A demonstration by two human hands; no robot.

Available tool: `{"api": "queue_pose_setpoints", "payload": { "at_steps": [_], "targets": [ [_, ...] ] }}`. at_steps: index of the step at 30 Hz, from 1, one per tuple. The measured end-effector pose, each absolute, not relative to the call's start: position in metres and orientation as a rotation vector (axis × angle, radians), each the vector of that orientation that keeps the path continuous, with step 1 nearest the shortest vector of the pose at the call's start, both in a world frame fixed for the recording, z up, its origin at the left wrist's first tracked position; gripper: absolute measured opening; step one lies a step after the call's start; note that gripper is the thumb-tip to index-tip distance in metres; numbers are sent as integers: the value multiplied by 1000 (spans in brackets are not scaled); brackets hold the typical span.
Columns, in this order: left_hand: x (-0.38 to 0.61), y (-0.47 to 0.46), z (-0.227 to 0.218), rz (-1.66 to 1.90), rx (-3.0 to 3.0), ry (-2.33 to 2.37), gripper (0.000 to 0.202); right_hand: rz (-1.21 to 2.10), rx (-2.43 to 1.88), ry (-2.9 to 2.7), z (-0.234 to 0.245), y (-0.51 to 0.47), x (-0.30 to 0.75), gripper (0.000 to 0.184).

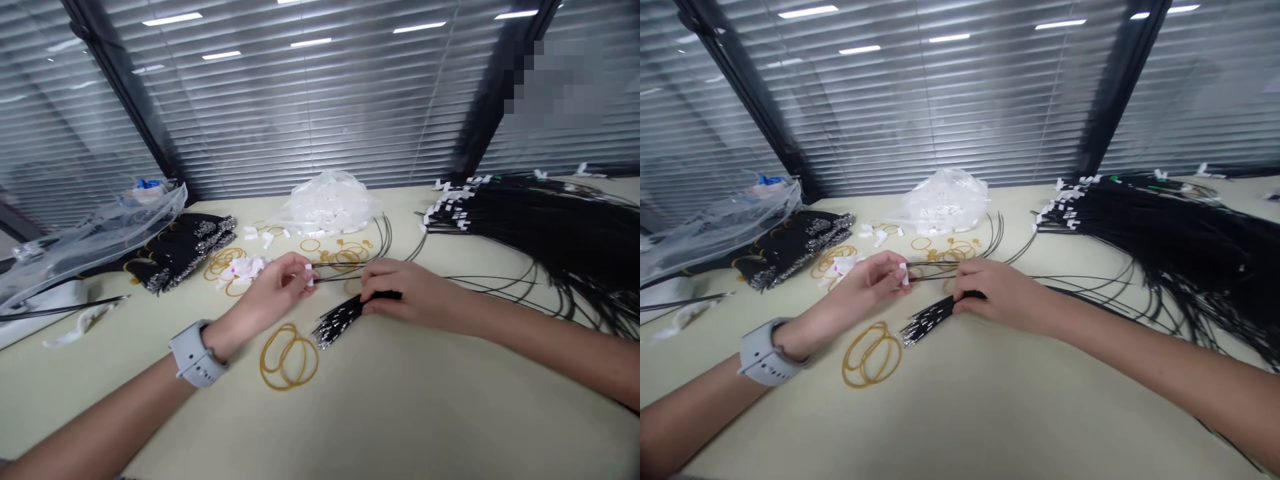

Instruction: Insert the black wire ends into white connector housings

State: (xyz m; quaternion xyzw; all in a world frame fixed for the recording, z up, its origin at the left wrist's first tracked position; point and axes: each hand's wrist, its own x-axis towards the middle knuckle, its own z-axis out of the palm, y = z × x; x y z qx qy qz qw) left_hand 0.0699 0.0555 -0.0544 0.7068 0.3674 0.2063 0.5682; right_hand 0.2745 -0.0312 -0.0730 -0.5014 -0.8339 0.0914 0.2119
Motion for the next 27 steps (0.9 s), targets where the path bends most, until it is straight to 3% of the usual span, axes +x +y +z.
{"api": "queue_pose_setpoints", "payload": {
  "at_steps": [9,27],
  "targets": [
    [59,33,-58,387,1801,963,34,-50,-1329,-2322,-78,-38,257,21],
    [65,28,-57,317,1783,939,29,172,-1403,-1939,-83,-47,245,15]
  ]
}}
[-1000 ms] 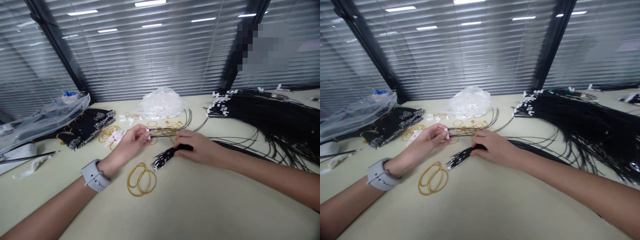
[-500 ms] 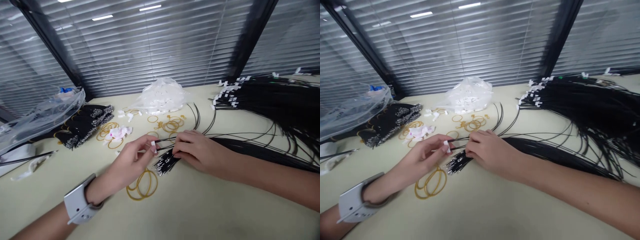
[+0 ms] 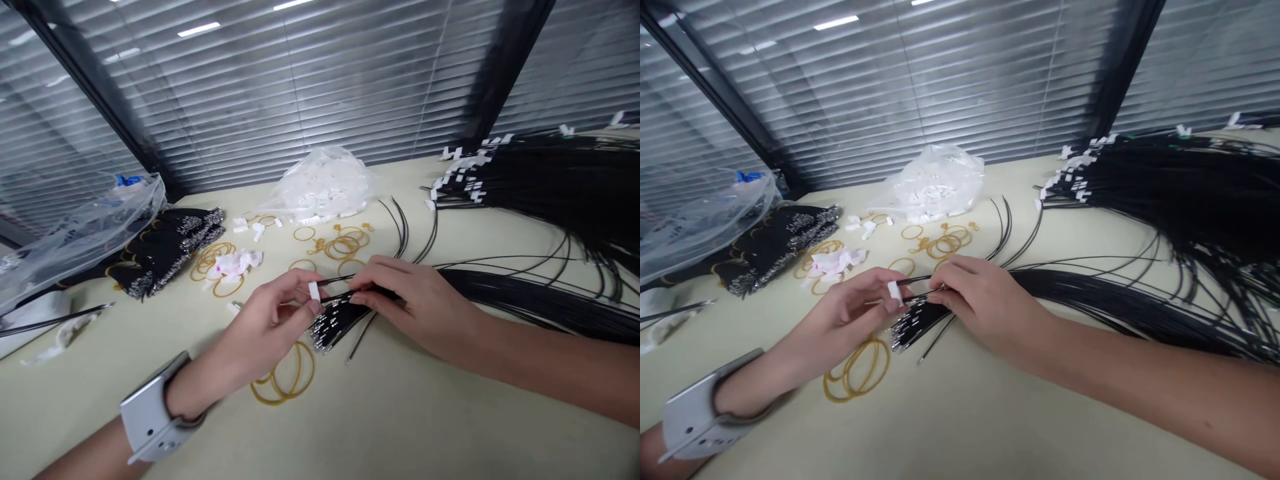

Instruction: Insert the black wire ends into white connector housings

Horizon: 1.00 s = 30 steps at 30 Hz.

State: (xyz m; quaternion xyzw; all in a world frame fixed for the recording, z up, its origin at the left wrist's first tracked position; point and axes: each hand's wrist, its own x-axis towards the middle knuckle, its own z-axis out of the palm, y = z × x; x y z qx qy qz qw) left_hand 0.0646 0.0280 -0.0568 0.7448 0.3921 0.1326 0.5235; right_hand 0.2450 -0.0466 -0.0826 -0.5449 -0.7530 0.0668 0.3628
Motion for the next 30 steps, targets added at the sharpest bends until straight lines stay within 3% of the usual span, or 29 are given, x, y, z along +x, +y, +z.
{"api": "queue_pose_setpoints", "payload": {
  "at_steps": [5,13,30],
  "targets": [
    [66,27,-57,325,1731,970,28,364,-1581,-1728,-81,-46,245,13],
    [66,28,-56,331,1711,927,24,372,-1394,-1780,-76,-50,244,13],
    [70,31,-57,337,1675,898,20,187,-1442,-1754,-79,-53,240,13]
  ]
}}
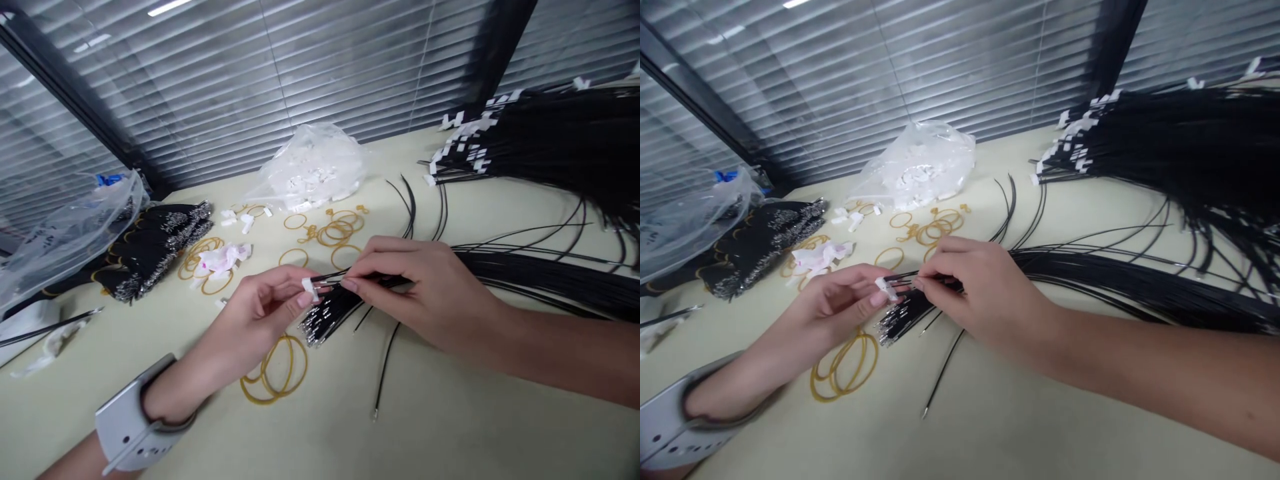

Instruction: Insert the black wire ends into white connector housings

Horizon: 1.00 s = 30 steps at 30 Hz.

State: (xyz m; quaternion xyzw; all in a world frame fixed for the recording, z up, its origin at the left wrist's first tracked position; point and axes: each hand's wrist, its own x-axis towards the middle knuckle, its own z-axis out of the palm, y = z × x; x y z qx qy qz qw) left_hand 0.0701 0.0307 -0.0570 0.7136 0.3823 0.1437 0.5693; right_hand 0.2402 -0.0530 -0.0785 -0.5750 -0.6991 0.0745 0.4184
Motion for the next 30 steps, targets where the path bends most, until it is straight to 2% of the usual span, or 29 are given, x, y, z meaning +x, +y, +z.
{"api": "queue_pose_setpoints", "payload": {
  "at_steps": [20,30],
  "targets": [
    [71,27,-52,303,1727,891,24,32,-1454,-1801,-79,-54,240,12],
    [69,26,-53,330,1774,893,19,-16,-1413,-1798,-78,-55,239,12]
  ]
}}
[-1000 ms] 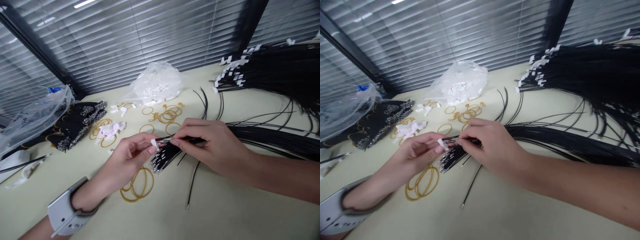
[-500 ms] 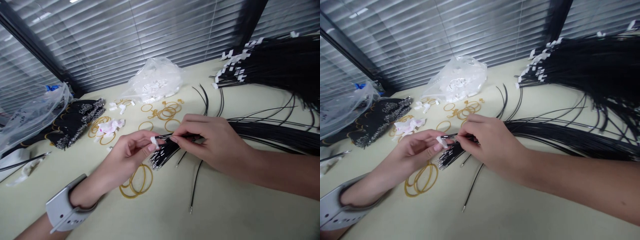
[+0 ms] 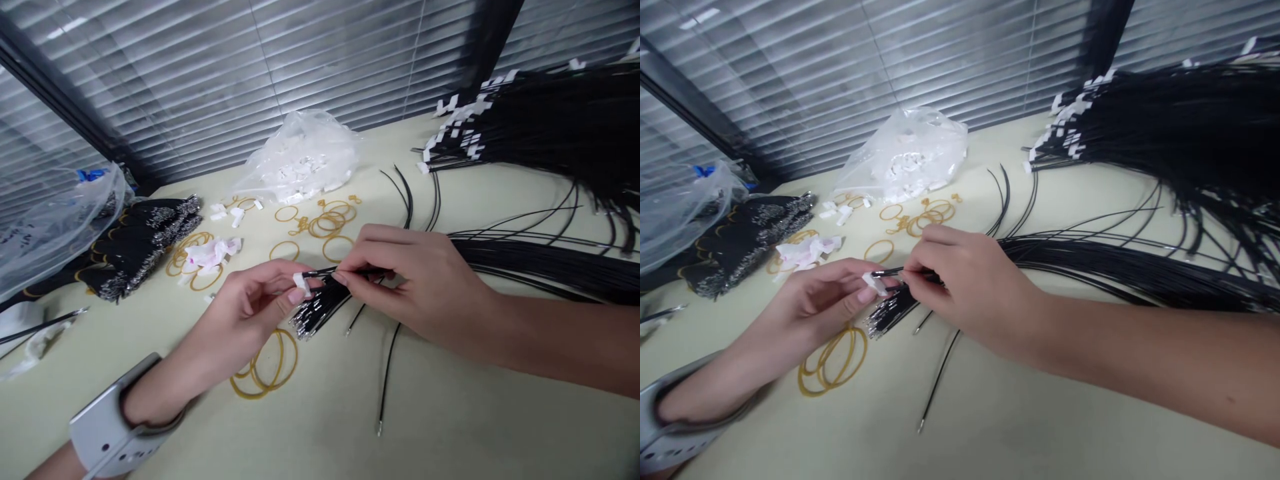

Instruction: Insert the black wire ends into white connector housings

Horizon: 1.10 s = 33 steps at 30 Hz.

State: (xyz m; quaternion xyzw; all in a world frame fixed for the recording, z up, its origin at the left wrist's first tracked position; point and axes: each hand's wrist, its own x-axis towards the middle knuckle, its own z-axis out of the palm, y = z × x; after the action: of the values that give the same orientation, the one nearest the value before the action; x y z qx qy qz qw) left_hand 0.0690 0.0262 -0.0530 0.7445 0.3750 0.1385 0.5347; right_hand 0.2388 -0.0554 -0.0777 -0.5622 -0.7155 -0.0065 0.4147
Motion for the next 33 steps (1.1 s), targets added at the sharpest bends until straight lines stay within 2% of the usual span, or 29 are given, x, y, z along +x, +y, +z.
{"api": "queue_pose_setpoints", "payload": {
  "at_steps": [30,33],
  "targets": [
    [70,26,-54,344,1822,893,23,-49,-1360,-1835,-78,-56,240,12],
    [67,26,-55,331,1862,931,31,-46,-1356,-1823,-78,-56,241,10]
  ]
}}
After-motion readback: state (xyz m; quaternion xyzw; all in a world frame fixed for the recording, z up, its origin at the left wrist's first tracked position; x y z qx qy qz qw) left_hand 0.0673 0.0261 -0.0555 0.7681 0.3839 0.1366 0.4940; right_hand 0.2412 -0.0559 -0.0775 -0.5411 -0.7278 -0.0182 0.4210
